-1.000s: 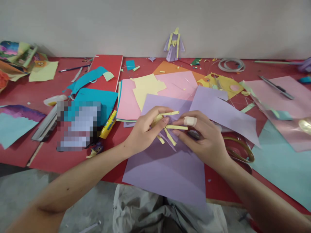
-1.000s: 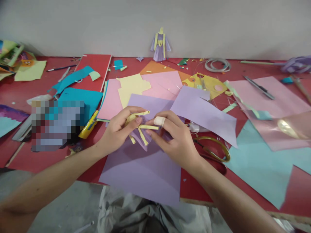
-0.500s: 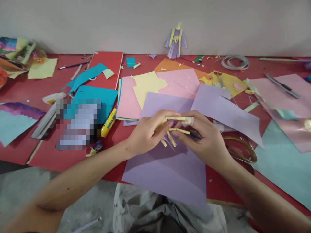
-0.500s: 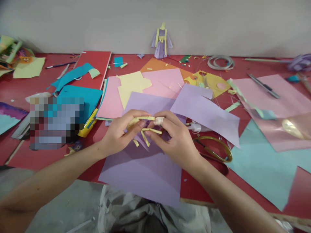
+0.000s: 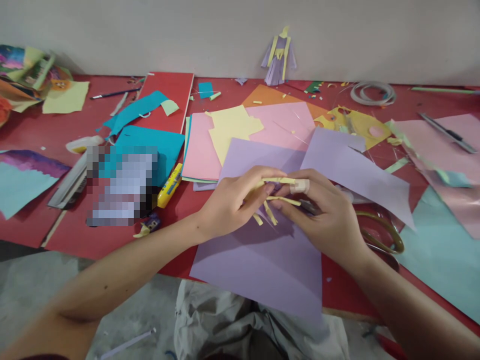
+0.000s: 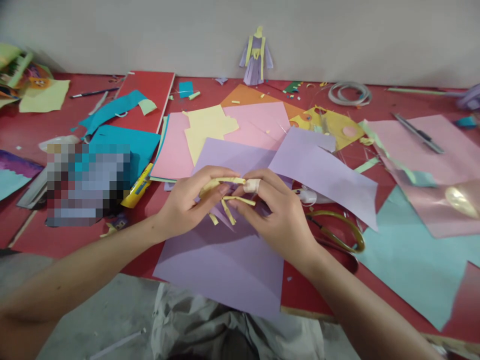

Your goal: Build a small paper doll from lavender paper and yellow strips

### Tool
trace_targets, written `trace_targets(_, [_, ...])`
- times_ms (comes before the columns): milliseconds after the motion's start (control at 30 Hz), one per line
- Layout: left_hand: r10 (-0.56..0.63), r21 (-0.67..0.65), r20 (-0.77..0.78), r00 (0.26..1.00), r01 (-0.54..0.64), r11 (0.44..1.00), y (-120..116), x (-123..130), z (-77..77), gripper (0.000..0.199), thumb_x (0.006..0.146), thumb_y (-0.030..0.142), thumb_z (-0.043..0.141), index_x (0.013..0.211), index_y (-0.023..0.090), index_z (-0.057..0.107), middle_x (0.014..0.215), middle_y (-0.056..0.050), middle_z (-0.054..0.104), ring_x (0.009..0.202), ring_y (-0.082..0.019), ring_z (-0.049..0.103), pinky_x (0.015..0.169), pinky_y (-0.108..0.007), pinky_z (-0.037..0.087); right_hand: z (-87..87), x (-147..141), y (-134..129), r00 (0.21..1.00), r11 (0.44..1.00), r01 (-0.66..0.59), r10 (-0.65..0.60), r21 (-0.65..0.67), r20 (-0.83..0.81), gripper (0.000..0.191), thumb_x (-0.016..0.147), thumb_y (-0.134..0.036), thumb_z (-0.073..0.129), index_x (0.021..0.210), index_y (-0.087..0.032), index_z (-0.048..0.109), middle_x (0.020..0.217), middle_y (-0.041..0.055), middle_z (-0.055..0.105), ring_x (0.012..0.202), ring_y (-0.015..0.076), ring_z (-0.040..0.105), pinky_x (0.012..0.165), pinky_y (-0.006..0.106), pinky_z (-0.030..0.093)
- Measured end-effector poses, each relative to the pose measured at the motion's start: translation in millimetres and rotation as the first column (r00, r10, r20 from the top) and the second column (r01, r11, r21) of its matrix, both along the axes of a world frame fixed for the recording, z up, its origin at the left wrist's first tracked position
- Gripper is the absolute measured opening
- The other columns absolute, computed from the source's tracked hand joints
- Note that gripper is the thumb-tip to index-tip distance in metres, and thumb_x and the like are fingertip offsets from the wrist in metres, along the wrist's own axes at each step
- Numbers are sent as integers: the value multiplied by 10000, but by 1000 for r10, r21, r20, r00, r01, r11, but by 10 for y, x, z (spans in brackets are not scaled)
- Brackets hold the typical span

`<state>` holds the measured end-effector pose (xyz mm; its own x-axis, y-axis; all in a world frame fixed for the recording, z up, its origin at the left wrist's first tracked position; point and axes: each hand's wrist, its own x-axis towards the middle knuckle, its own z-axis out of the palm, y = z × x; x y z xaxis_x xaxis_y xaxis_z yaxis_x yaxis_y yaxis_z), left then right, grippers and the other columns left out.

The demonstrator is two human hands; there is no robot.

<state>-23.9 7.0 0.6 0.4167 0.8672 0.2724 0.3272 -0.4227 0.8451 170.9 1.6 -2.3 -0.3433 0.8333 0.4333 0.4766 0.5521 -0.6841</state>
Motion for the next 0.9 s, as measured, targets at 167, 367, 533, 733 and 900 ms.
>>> trace_targets(167, [-15, -70, 27, 1000, 17, 997, -3, -4, 3, 265, 1008, 259, 467, 1239, 212, 590, 1099, -47, 709, 646, -78, 667, 587, -174, 539, 2, 4, 2, 1000, 1000, -9, 9, -2, 11, 91, 873, -190, 697, 893, -252, 633, 924, 32, 654, 859, 189, 642, 739, 336, 523])
trace_targets(367, [-21, -79, -20, 1000, 20, 997, 6, -12, 7, 280, 1010, 280, 464, 1247, 201, 589, 1024, -53, 725, 625, -94, 669, 567, -183, 533, -17, 17, -6, 999, 1000, -13, 14, -16, 49, 61, 891, -219, 670, 904, -252, 620, 883, 16, 669, 753, 165, 636, 646, 300, 507])
trace_targets(533, [-19, -9, -50, 999, 19, 1000, 20, -16, -12, 254, 1006, 256, 472, 1219, 202, 598, 903, -24, 737, 625, -90, 676, 584, -172, 517, -37, 22, -19, 995, 1000, -2, 2, -3, 101, 43, 897, -226, 651, 922, -248, 624, 881, 5, 703, 732, 161, 661, 628, 280, 504])
trace_targets(733, [-71, 66, -43, 997, 74, 995, 33, -24, -50, 250, 1004, 197, 458, 1231, 191, 562, 986, -15, 750, 621, -60, 685, 584, -138, 523, -29, 16, -17, 990, 1000, -30, 30, -7, 134, 47, 901, -211, 644, 928, -233, 612, 859, 1, 694, 762, 156, 665, 668, 262, 504])
trace_targets(900, [-116, 41, -59, 992, 118, 992, 38, -27, -39, 264, 1004, 154, 435, 1248, 184, 532, 958, 12, 754, 643, -51, 712, 615, -119, 534, -16, 15, -13, 987, 999, -40, 40, -6, 154, 47, 904, -204, 641, 918, -224, 602, 812, -16, 669, 708, 132, 638, 660, 247, 485])
